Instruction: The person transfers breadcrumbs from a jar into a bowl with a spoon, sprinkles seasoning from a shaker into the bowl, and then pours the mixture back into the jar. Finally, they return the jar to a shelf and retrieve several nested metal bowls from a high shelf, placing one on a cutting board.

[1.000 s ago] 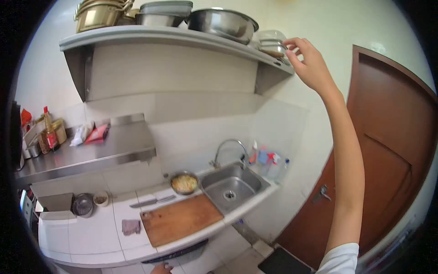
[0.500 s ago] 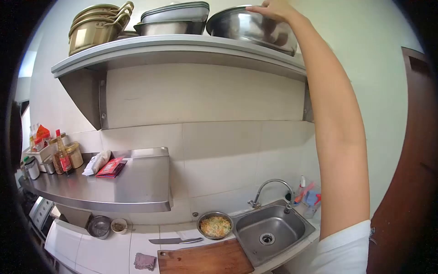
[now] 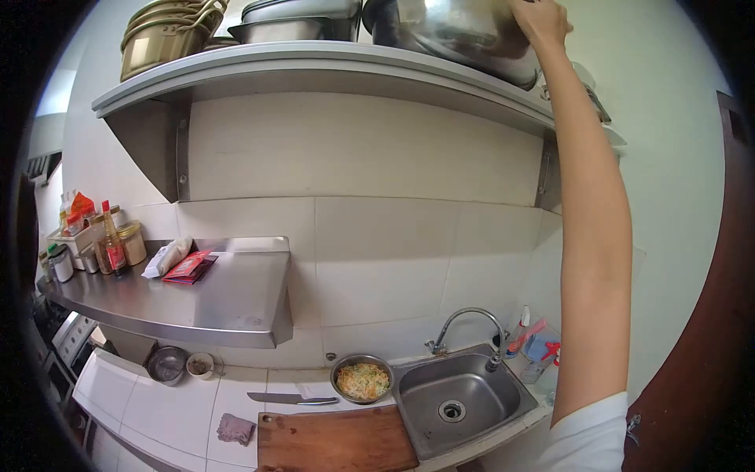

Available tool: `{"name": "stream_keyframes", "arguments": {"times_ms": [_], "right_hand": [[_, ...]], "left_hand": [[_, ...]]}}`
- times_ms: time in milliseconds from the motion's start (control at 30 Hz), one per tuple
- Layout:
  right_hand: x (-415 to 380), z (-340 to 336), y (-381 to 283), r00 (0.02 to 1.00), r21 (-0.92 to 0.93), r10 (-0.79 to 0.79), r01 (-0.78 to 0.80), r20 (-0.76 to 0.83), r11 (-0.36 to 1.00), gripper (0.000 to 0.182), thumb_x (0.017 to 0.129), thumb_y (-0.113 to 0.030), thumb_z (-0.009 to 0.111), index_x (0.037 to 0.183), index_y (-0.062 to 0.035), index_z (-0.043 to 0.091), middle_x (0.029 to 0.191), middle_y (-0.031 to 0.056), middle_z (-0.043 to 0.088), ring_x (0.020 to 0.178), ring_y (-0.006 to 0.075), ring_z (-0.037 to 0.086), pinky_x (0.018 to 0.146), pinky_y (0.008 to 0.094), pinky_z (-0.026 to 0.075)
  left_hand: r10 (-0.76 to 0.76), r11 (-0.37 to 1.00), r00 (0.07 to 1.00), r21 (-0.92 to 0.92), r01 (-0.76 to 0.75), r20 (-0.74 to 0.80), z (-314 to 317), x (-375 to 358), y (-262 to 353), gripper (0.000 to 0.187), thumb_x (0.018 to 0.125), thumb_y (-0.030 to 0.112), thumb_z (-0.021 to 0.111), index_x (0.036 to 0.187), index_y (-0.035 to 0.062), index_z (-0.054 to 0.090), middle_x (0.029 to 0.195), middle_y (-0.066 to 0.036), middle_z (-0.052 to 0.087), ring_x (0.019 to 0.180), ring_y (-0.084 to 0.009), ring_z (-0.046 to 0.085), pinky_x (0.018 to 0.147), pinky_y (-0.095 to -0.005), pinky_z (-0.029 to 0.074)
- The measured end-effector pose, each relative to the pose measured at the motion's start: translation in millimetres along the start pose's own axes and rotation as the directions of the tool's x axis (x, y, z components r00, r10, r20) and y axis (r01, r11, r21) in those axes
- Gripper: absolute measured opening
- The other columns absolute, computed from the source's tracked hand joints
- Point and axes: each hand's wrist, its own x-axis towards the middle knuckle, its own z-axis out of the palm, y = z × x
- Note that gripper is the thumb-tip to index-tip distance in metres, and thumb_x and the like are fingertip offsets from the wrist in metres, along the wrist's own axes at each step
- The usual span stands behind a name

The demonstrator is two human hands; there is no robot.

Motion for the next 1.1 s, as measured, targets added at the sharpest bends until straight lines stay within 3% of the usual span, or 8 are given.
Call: {"name": "stream_keyframes", "arguments": {"times_ms": [167, 400, 533, 667, 767, 800, 867, 1100], "right_hand": [[-30, -18, -3, 0.928, 0.441, 0.292, -0.367, 0.231, 0.819, 0.103, 0.061, -0.059, 0.074, 0.129, 0.0054, 0.031, 0.118, 0.0268, 0.051, 0.11, 0.035, 0.051, 0.09, 0.0382, 0.044], [4, -23, 21, 0.958, 0.583, 0.126, -0.257, 0.256, 0.771, 0.062, 0.069, -0.044, 0.076, 0.1, 0.0067, 0.057, 0.083, 0.0133, 0.062, 0.066, 0.0196, 0.057, 0.066, 0.0298, 0.048], [3, -65, 3, 0.966, 0.57, 0.224, -0.257, 0.13, 0.78, 0.066, 0.068, -0.047, 0.076, 0.099, 0.0064, 0.054, 0.086, 0.0132, 0.06, 0.072, 0.0205, 0.058, 0.062, 0.0324, 0.049], [15, -107, 8, 0.949, 0.608, 0.304, -0.288, 0.079, 0.74, 0.059, 0.069, -0.045, 0.076, 0.098, 0.0029, 0.056, 0.091, 0.0132, 0.059, 0.076, 0.0235, 0.056, 0.064, 0.0393, 0.051], [9, -160, -12, 0.871, 0.806, 0.327, -0.472, 0.366, 0.357, 0.04, 0.075, -0.039, 0.073, 0.101, -0.011, 0.06, 0.109, 0.0062, 0.053, 0.1, 0.0331, 0.047, 0.071, 0.0601, 0.048], [33, -167, 31, 0.903, 0.835, -0.045, -0.374, 0.427, 0.404, 0.046, 0.074, -0.04, 0.073, 0.109, -0.0121, 0.059, 0.12, 0.0065, 0.047, 0.109, 0.0356, 0.039, 0.072, 0.0627, 0.046], [9, -211, -5, 0.819, 0.737, 0.12, -0.56, 0.561, 0.379, 0.064, 0.075, -0.047, 0.07, 0.127, -0.0167, 0.047, 0.132, 0.0066, 0.037, 0.119, 0.0284, 0.035, 0.087, 0.0604, 0.041], [-24, -313, 81, 0.852, 0.785, 0.174, -0.522, 0.493, 0.333, 0.052, 0.09, -0.041, 0.049, 0.126, -0.0038, 0.045, 0.123, 0.0108, 0.049, 0.114, 0.0233, 0.046, 0.098, 0.0364, 0.037]], "left_hand": [[0.175, 0.983, 0.982, 0.037, -0.178, 0.063, 29, 28, -8, 0.052, 0.088, 0.041, 0.057, 0.116, -0.0016, 0.048, 0.077, -0.014, 0.065, 0.065, -0.0193, 0.065, 0.056, -0.0306, 0.052], [0.171, 0.959, 0.974, 0.201, -0.199, 0.148, 61, 4, -20, 0.047, 0.087, 0.04, 0.056, 0.117, 0.0031, 0.053, 0.078, -0.014, 0.067, 0.065, -0.0223, 0.064, 0.061, -0.0335, 0.051], [0.026, 0.976, 0.992, 0.21, -0.053, 0.125, 57, -47, 30, 0.046, 0.086, 0.035, 0.057, 0.117, 0.0016, 0.053, 0.079, -0.015, 0.066, 0.067, -0.0258, 0.063, 0.068, -0.0354, 0.051], [0.334, 0.894, 0.932, 0.265, -0.361, 0.141, 73, 0, -16, 0.042, 0.088, 0.022, 0.056, 0.121, -0.0024, 0.049, 0.085, -0.013, 0.068, 0.077, -0.0161, 0.066, 0.067, -0.0276, 0.051], [0.542, 0.812, 0.831, 0.175, -0.556, 0.124, 55, -29, 55, 0.031, 0.088, 0.015, 0.056, 0.115, -0.0008, 0.053, 0.082, -0.01, 0.066, 0.073, -0.0152, 0.064, 0.065, -0.0281, 0.051], [0.651, 0.711, 0.75, 0.253, -0.656, 0.114, 48, -24, 69, 0.03, 0.088, 0.015, 0.056, 0.114, 0.0, 0.054, 0.08, -0.009, 0.066, 0.072, -0.0152, 0.064, 0.065, -0.0286, 0.051], [0.764, 0.637, 0.641, 0.236, -0.734, -0.069, 42, -60, 138, 0.026, 0.086, 0.016, 0.058, 0.106, 0.0001, 0.059, 0.076, -0.014, 0.063, 0.069, -0.0158, 0.06, 0.06, -0.0294, 0.046], [0.865, 0.46, 0.501, -0.331, -0.824, -0.044, 62, -142, 271, 0.037, 0.092, 0.022, 0.05, 0.123, 0.0012, 0.05, 0.104, -0.008, 0.061, 0.095, -0.0136, 0.055, 0.082, -0.026, 0.043]]}}
